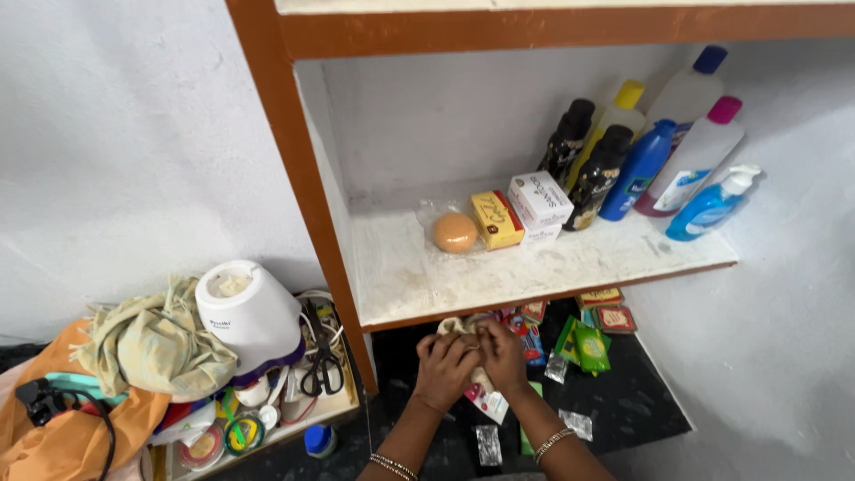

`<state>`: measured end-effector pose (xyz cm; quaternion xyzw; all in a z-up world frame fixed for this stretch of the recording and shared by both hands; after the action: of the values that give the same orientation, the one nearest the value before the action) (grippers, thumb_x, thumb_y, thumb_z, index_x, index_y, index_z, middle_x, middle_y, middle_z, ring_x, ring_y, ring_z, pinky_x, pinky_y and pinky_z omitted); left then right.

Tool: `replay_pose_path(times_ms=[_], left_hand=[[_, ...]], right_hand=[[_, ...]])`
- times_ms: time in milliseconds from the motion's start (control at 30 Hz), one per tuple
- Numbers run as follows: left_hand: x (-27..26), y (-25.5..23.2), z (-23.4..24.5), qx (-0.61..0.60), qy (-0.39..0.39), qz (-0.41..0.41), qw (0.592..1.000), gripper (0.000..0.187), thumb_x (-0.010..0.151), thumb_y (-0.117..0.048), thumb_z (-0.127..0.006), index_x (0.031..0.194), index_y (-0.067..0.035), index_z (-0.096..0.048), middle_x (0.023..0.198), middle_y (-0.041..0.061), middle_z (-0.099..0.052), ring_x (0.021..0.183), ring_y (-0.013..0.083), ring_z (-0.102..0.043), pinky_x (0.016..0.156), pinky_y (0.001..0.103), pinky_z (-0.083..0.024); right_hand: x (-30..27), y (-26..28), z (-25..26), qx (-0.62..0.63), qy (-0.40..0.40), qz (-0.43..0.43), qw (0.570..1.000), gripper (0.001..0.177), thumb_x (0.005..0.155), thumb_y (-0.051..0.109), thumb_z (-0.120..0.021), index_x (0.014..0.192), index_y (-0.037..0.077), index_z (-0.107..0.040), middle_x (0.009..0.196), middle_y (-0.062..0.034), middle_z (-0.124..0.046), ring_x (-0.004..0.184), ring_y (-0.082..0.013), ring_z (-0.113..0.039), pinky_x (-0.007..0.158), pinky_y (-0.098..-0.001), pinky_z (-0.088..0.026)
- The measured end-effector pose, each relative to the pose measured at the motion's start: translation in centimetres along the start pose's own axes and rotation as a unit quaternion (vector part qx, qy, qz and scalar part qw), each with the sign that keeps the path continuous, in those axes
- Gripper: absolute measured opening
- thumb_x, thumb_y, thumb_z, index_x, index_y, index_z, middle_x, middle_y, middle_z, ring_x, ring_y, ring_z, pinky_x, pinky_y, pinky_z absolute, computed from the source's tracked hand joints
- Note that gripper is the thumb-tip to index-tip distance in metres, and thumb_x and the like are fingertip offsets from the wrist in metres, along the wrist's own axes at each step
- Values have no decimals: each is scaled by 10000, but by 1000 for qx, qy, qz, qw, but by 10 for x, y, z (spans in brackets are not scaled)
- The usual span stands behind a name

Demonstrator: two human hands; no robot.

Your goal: The person organizes a cluttered shelf by picking up various toiletries and small boxes from the floor and placing them neatly on the shelf. They handle items such as a sponge, soap bars, and small boxes, arranging them in rows to tidy the space.

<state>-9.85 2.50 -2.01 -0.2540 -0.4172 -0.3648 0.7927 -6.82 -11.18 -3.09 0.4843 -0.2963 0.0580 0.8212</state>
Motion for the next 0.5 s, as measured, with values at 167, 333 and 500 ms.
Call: replay_pose_path(times_ms=[167, 333, 500], left_hand=[[-54, 49, -35, 0, 109, 179, 978, 200, 767, -87, -674, 891, -245, -688, 1094, 20, -643, 1046, 294, -575, 920, 509, -395], [-54, 67, -57, -97, 70, 325, 938, 220, 909, -182, -678, 1120, -122, -659, 1126, 139, -620, 1050, 337, -582, 898, 492, -452], [-68, -121, -170, -675, 436, 245, 542, 530, 1029, -531, -520, 1308, -95, -634, 1336, 50, -623, 1252, 161, -565, 1101, 348, -427]], right_hand=[[-22, -40, -22, -55, 125, -63, 989, 107, 951, 64, -635, 1005, 73, -727, 897, -97, -739, 769, -198, -710, 626, -309, -544], [-16, -53, 30, 65, -4, -90, 994, 141, 933, -15, -586, 984, 51, -700, 941, -36, -746, 761, -95, -671, 583, -250, -521], [11, -31, 138, 115, -295, 5, 949, 144, 1002, -35, -489, 961, 15, -617, 889, -45, -657, 639, -74, -569, 578, -221, -452]])
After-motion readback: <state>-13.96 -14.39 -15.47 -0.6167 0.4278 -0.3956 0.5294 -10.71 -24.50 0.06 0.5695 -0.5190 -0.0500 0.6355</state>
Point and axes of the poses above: each hand's wrist, its own x-axis towards the middle knuckle, its own z-axis out of the back of the hand, y = z × x, the point moved 10 cm from there along x, towards the middle knuckle
